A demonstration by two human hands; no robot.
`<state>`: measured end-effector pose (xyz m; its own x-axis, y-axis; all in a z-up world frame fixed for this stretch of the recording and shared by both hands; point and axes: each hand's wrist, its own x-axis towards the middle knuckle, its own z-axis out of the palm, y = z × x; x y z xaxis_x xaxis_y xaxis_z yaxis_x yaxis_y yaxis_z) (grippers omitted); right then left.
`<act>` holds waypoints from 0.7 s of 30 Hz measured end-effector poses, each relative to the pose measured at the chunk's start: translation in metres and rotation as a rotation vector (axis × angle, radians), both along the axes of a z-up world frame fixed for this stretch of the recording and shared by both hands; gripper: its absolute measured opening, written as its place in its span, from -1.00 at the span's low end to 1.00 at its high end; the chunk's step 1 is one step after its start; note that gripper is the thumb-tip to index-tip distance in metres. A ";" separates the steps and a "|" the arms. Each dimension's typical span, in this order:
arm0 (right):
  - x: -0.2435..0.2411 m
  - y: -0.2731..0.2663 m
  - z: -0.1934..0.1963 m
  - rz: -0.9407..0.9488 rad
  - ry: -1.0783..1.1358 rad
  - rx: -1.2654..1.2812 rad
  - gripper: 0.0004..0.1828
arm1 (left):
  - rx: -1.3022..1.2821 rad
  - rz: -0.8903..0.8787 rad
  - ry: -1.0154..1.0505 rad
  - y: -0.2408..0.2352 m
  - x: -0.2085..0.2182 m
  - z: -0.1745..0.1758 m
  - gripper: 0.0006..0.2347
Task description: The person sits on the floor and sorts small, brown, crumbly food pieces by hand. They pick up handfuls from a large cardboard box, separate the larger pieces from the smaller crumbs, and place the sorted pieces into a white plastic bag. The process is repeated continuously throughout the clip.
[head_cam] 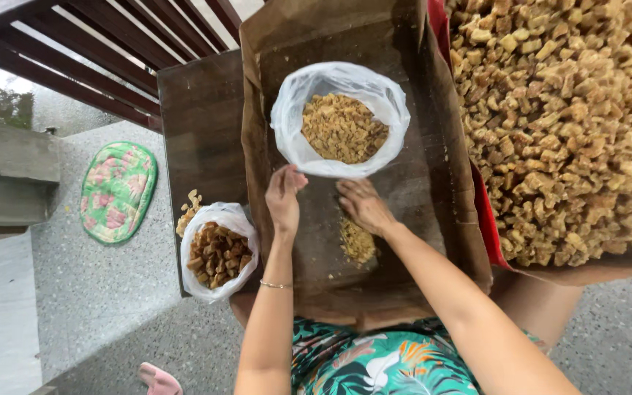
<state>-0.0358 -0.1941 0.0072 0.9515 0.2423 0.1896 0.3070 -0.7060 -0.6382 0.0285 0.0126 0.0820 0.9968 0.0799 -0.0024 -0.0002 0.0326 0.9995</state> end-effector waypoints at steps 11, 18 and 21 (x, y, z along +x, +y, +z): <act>-0.050 -0.033 0.045 -0.077 0.244 0.165 -0.44 | 0.821 0.088 -0.182 0.026 -0.045 -0.067 -0.75; -0.095 -0.015 0.048 0.235 0.223 -0.363 0.16 | 0.931 0.194 -0.207 0.014 -0.077 -0.103 -0.73; -0.103 0.013 0.037 0.210 0.148 -0.390 0.15 | 0.924 0.212 -0.172 0.010 -0.081 -0.102 -0.72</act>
